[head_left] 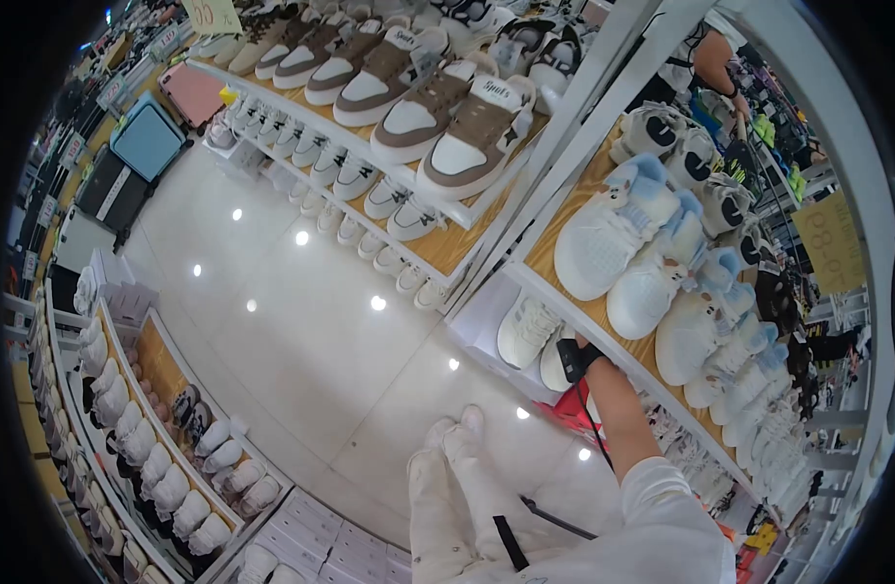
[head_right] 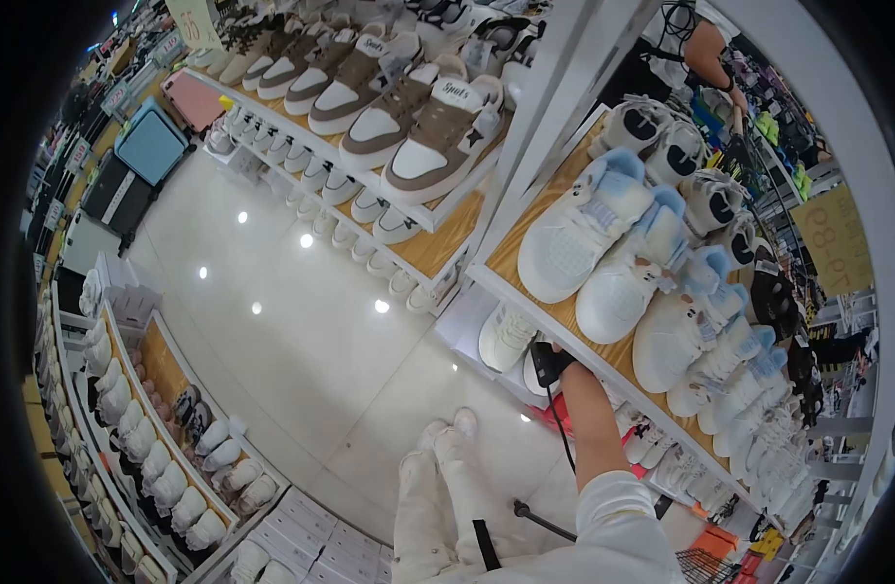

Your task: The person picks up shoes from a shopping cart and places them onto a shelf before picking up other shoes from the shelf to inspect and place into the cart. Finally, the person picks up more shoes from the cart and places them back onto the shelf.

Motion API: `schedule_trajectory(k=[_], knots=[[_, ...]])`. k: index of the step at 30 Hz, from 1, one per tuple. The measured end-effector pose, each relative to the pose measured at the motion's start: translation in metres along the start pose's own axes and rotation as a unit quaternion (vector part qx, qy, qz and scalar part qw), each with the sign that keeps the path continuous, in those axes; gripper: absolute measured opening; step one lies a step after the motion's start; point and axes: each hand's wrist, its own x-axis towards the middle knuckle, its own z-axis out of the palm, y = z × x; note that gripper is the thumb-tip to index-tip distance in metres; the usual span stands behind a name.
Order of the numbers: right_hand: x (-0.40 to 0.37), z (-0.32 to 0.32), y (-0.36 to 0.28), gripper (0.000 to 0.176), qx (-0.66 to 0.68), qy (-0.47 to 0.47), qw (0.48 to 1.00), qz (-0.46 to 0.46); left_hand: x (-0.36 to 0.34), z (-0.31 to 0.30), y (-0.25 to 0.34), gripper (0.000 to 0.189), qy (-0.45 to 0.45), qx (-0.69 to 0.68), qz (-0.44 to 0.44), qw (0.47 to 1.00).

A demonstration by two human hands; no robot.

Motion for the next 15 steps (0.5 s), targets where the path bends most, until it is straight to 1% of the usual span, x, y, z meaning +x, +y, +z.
schedule_trajectory(k=[1, 5, 7, 8, 10, 12, 13, 14, 15], knots=[[0.001, -0.004, 0.0, 0.044, 0.005, -0.011, 1.0, -0.006, 0.001, 0.01, 0.006, 0.028, -0.039, -0.049, 0.005, 0.998], [-0.006, -0.019, 0.003, 0.043, 0.032, -0.052, 0.998, -0.026, 0.014, 0.033, 0.027, 0.029, -0.036, -0.053, -0.018, 0.998], [-0.012, -0.024, 0.004, 0.042, 0.031, -0.065, 0.997, -0.028, 0.021, 0.034, 0.037, 0.029, 0.045, 0.061, 0.08, 0.994], [-0.016, -0.027, 0.003, 0.042, 0.026, -0.07, 0.997, -0.026, 0.025, 0.035, 0.047, 0.029, 0.045, 0.061, 0.081, 0.994], [-0.024, -0.04, -0.013, 0.042, -0.002, -0.082, 0.996, -0.022, 0.031, 0.04, 0.098, 0.019, 0.085, 0.14, 0.181, 0.97], [-0.033, -0.057, -0.049, 0.043, 0.004, -0.039, 0.999, -0.018, 0.067, 0.031, 0.127, 0.019, 0.075, 0.239, 0.199, 0.948], [-0.036, -0.059, -0.053, 0.043, -0.004, -0.047, 0.999, -0.021, 0.086, 0.041, 0.147, 0.023, 0.098, 0.227, 0.187, 0.951], [-0.037, -0.06, -0.054, 0.045, -0.024, -0.032, 0.999, 0.026, 0.102, 0.042, 0.195, 0.022, 0.057, 0.234, 0.182, 0.953], [-0.037, -0.062, -0.054, 0.049, -0.044, -0.015, 0.996, 0.073, 0.132, 0.045, 0.208, 0.023, 0.059, 0.262, 0.217, 0.939]])
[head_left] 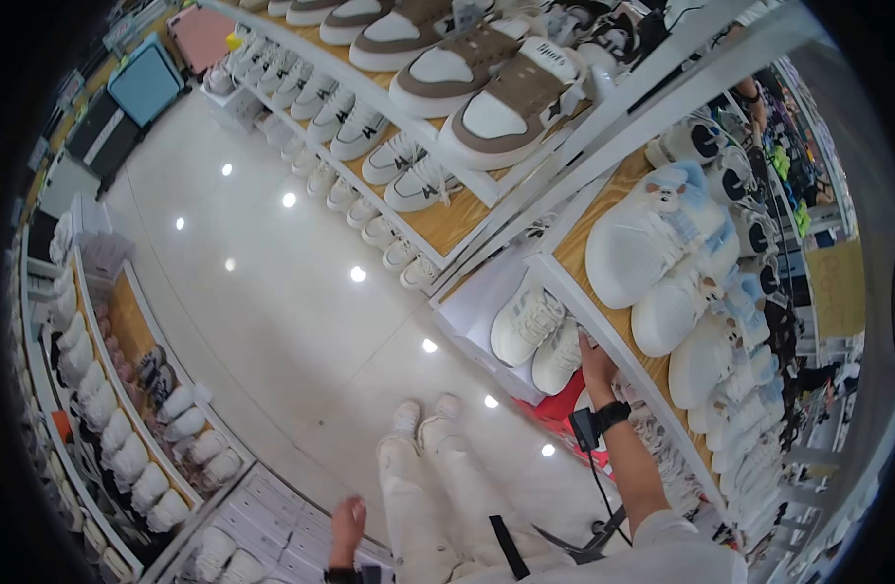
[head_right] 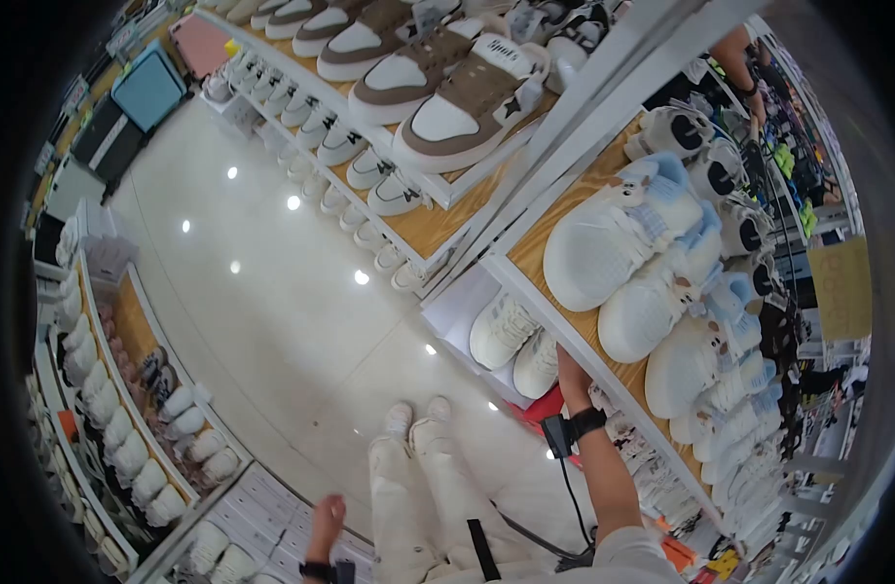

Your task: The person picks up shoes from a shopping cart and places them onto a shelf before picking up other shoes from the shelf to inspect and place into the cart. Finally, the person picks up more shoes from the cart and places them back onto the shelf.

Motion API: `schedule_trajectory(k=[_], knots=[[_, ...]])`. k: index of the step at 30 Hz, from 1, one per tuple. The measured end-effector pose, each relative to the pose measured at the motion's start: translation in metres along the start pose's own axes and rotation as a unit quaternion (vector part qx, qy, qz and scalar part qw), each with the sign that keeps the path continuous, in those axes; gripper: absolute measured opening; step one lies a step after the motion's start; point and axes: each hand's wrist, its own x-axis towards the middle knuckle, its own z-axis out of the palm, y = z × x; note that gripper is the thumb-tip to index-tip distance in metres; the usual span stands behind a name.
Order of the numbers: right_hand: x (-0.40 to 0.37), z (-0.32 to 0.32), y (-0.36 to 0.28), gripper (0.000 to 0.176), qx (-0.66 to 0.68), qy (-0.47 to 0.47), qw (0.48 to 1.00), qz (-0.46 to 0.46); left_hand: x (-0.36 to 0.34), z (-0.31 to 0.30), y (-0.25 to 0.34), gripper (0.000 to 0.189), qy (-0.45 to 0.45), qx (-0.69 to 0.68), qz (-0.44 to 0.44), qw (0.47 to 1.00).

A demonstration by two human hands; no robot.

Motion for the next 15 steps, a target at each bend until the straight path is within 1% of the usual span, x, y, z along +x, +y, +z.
schedule_trajectory(k=[1, 2, 3, 4, 5, 6, 7, 8, 9, 11, 12, 14, 15], knots=[[-0.001, -0.006, -0.002, 0.049, -0.01, -0.005, 1.0, -0.005, 0.034, -0.005, 0.031, 0.024, 0.017, 0.022, 0.019, 0.999], [-0.001, -0.013, -0.005, 0.054, 0.012, -0.052, 0.998, -0.019, 0.068, -0.004, 0.06, 0.026, 0.051, 0.046, 0.069, 0.995], [0.002, -0.016, -0.004, 0.059, 0.034, -0.099, 0.994, -0.033, 0.102, 0.001, 0.094, 0.026, 0.077, 0.035, 0.1, 0.991], [0.01, -0.013, 0.004, 0.068, 0.063, -0.162, 0.985, -0.013, 0.13, 0.007, 0.133, 0.028, 0.083, 0.023, 0.126, 0.988], [0.015, -0.008, 0.011, 0.068, 0.057, -0.163, 0.985, -0.018, 0.156, 0.022, 0.162, 0.03, 0.095, 0.015, 0.172, 0.98], [0.013, -0.006, 0.021, 0.068, 0.108, -0.215, 0.97, 0.033, 0.166, 0.034, 0.196, 0.028, 0.109, -0.011, 0.194, 0.975], [0.019, 0.001, 0.029, 0.069, 0.161, -0.262, 0.948, 0.083, 0.18, 0.049, 0.227, 0.035, 0.099, -0.01, 0.206, 0.973], [0.026, 0.006, 0.039, 0.071, 0.175, -0.283, 0.937, 0.109, 0.188, 0.064, 0.261, 0.039, 0.109, -0.012, 0.226, 0.968], [0.028, 0.007, 0.041, 0.071, 0.172, -0.285, 0.936, 0.111, 0.192, 0.077, 0.287, 0.043, 0.117, -0.011, 0.248, 0.962], [0.029, 0.007, 0.036, 0.068, 0.186, -0.279, 0.931, 0.143, 0.199, 0.105, 0.305, 0.067, 0.094, -0.006, 0.262, 0.96], [0.026, 0.008, 0.032, 0.068, 0.183, -0.28, 0.931, 0.145, 0.199, 0.118, 0.32, 0.067, 0.091, -0.008, 0.259, 0.961], [0.023, 0.012, 0.026, 0.064, 0.216, -0.231, 0.942, 0.117, 0.203, 0.14, 0.346, 0.091, 0.117, 0.09, 0.231, 0.962], [0.024, 0.013, 0.028, 0.064, 0.216, -0.23, 0.941, 0.119, 0.208, 0.145, 0.347, 0.091, 0.115, 0.091, 0.231, 0.962]])
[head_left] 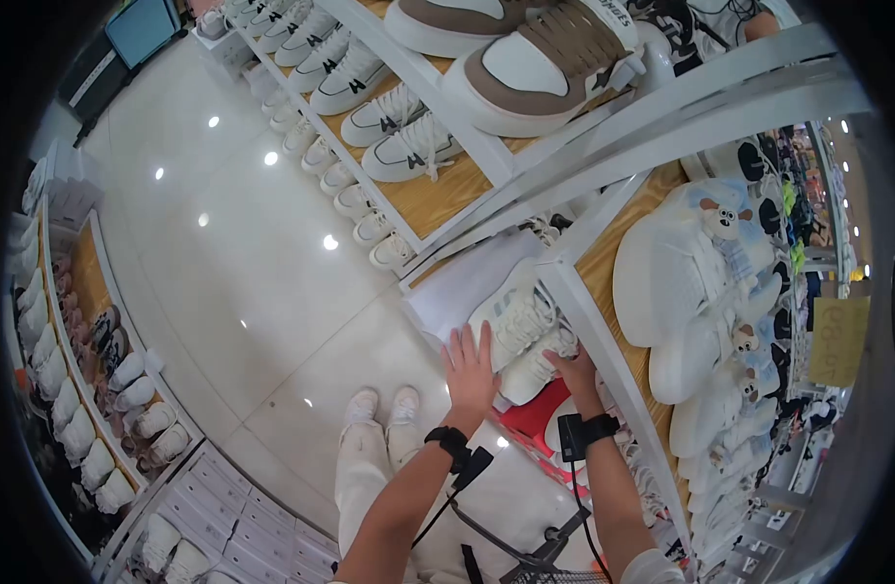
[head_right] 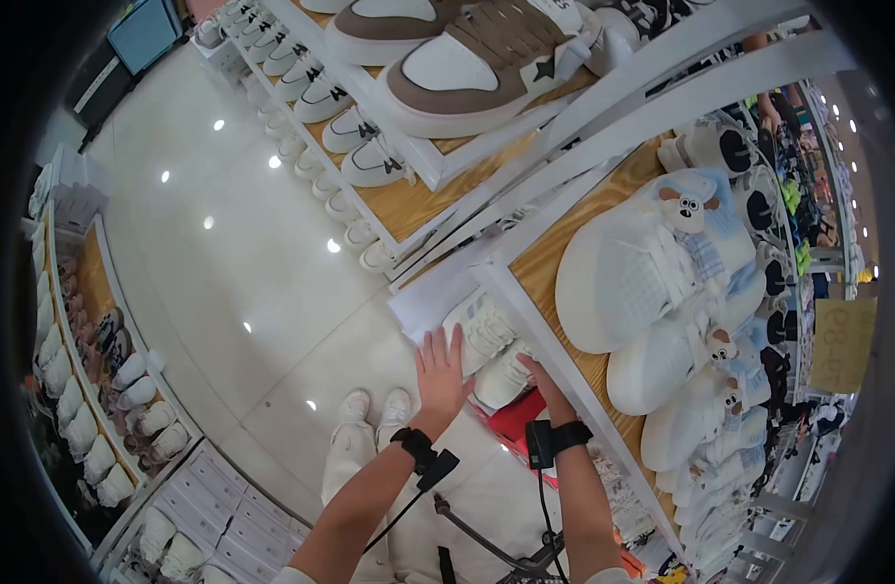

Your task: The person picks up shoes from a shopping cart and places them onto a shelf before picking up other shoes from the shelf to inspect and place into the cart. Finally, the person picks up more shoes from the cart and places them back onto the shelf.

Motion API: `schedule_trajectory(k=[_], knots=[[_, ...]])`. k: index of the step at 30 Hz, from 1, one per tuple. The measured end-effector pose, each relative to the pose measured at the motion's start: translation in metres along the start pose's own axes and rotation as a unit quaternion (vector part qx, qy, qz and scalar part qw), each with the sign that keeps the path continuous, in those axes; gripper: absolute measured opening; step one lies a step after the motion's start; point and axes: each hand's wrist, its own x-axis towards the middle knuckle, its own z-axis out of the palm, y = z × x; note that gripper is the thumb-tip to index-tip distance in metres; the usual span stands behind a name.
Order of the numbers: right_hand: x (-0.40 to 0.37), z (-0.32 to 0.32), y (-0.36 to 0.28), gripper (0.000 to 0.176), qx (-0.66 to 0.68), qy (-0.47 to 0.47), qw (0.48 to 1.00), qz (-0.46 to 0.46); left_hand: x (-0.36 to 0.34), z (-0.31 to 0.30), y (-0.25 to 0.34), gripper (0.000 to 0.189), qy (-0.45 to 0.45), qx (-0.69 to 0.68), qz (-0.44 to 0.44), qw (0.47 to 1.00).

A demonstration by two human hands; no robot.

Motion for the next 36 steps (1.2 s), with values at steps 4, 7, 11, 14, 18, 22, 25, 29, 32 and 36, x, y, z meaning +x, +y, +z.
schedule_trajectory(k=[4, 7, 11, 14, 18, 22, 25, 29, 32, 36], knots=[[0.013, 0.007, 0.005, 0.058, -0.011, 0.026, 0.999, 0.026, 0.02, 0.006, -0.015, 0.106, -0.008, 0.037, 0.004, 0.999], [0.017, 0.018, 0.0, 0.055, -0.05, 0.054, 0.996, 0.053, 0.034, -0.005, -0.024, 0.105, -0.021, 0.021, 0.023, 0.999], [0.03, 0.019, 0.05, 0.05, -0.148, 0.119, 0.968, -0.166, 0.038, -0.01, -0.028, 0.104, -0.025, -0.006, 0.038, 0.999], [0.005, 0.015, 0.063, 0.056, -0.014, 0.123, 0.988, -0.089, 0.033, -0.009, -0.035, 0.103, -0.004, -0.012, 0.045, 0.999], [-0.052, 0.044, 0.059, 0.067, 0.136, 0.155, 0.976, 0.066, 0.014, 0.002, -0.068, 0.1, -0.023, -0.107, -0.061, 0.992], [-0.037, 0.081, 0.11, 0.075, 0.349, -0.021, 0.913, 0.211, -0.002, 0.044, -0.118, 0.079, -0.057, -0.285, -0.19, 0.938], [-0.036, 0.095, 0.112, 0.078, 0.405, 0.011, 0.889, 0.215, 0.004, 0.046, -0.123, 0.065, -0.116, -0.401, -0.22, 0.881], [-0.037, 0.099, 0.113, 0.081, 0.402, 0.022, 0.891, 0.209, 0.013, 0.049, -0.112, 0.058, -0.139, -0.407, -0.223, 0.875], [-0.038, 0.103, 0.11, 0.081, 0.411, 0.011, 0.89, 0.199, 0.014, 0.052, -0.105, 0.061, -0.096, -0.4, -0.186, 0.892], [-0.041, 0.118, 0.09, 0.073, 0.414, 0.04, 0.888, 0.194, 0.019, 0.04, -0.095, 0.07, -0.084, -0.421, -0.187, 0.883]])
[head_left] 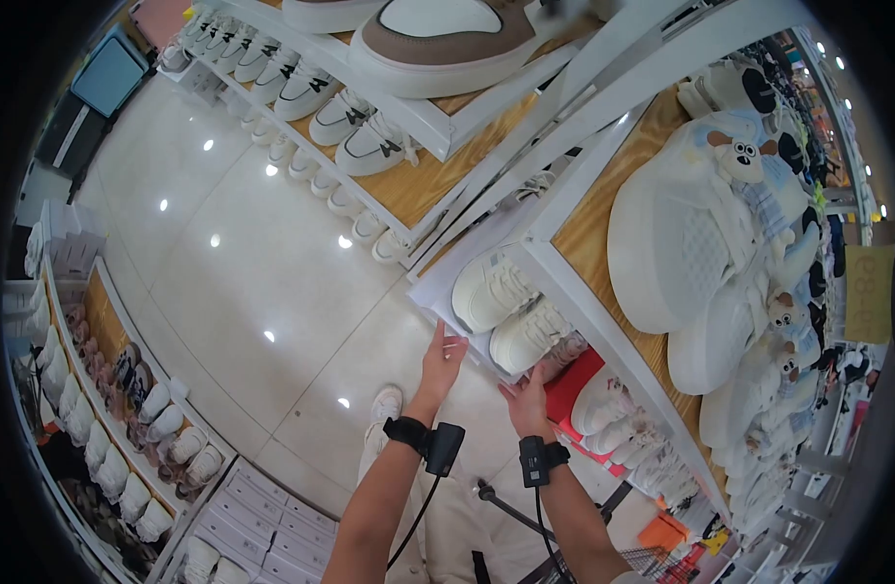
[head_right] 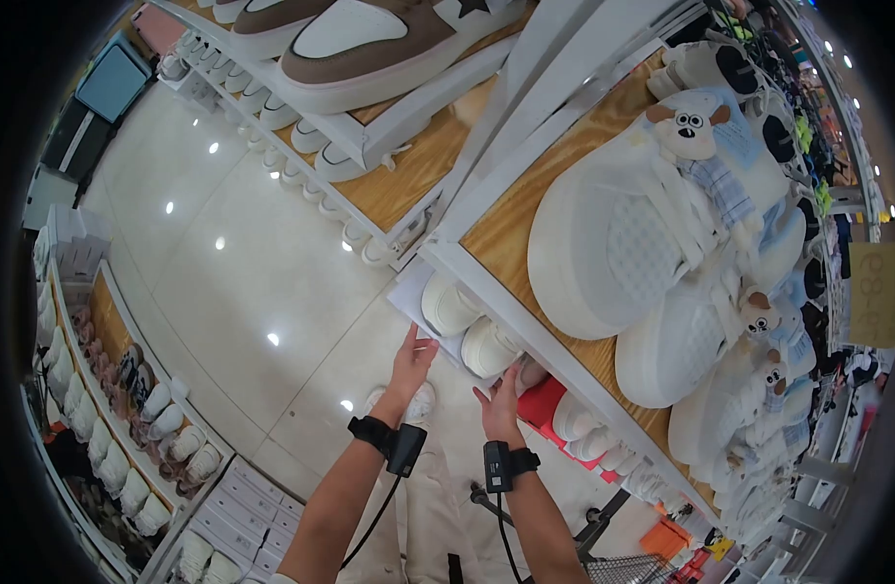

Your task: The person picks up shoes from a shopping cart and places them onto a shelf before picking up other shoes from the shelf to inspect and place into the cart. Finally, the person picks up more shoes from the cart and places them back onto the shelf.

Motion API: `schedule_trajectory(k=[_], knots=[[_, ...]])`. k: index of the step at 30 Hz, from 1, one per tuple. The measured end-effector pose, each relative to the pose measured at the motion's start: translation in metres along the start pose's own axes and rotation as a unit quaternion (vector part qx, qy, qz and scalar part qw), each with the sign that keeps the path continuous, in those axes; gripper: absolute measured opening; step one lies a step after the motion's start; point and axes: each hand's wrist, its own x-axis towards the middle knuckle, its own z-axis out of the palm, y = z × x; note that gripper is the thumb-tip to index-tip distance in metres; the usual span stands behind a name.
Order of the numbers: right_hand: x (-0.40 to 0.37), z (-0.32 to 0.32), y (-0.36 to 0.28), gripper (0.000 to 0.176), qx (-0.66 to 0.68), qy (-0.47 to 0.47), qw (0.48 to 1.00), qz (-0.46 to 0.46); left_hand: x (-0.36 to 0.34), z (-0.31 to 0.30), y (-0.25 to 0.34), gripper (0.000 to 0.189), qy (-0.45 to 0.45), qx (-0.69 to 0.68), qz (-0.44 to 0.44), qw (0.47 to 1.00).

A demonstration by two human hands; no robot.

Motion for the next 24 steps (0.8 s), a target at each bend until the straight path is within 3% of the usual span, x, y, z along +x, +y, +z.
schedule_trajectory(k=[5, 8, 10, 13, 17, 19, 21, 22, 23, 24], knots=[[-0.007, 0.012, -0.002, 0.077, 0.018, 0.059, 0.998, 0.004, 0.004, -0.005, 0.003, 0.062, -0.013, 0.01, -0.047, 0.999], [-0.008, 0.003, -0.004, 0.078, 0.008, 0.021, 1.0, 0.019, 0.0, -0.005, 0.008, 0.064, 0.063, 0.131, 0.032, 0.989], [-0.006, -0.007, -0.002, 0.081, -0.036, 0.013, 0.999, -0.004, -0.005, -0.007, 0.029, 0.062, 0.124, 0.173, 0.149, 0.966], [-0.016, -0.002, -0.009, 0.08, -0.122, 0.006, 0.991, -0.056, -0.01, -0.009, 0.06, 0.062, 0.125, 0.209, 0.215, 0.946], [-0.038, 0.001, -0.011, 0.071, -0.22, 0.002, 0.968, -0.119, -0.024, -0.015, 0.056, 0.063, 0.116, 0.224, 0.207, 0.945], [-0.05, -0.016, 0.004, 0.066, -0.253, -0.038, 0.961, -0.107, -0.043, -0.027, 0.027, 0.058, 0.082, 0.244, 0.162, 0.953], [-0.059, -0.06, 0.033, 0.059, -0.32, -0.147, 0.935, -0.055, -0.063, -0.058, -0.032, 0.05, -0.08, 0.275, 0.106, 0.952], [-0.07, -0.092, 0.05, 0.057, -0.347, -0.213, 0.913, -0.022, -0.081, -0.077, -0.038, 0.044, -0.173, 0.318, 0.019, 0.932], [-0.095, -0.113, 0.058, 0.049, -0.365, -0.242, 0.899, 0.023, -0.095, -0.105, -0.075, 0.037, -0.268, 0.323, 0.093, 0.903], [-0.123, -0.128, 0.058, 0.043, -0.353, -0.272, 0.891, 0.084, -0.114, -0.137, -0.09, 0.036, -0.352, 0.43, 0.123, 0.822]])
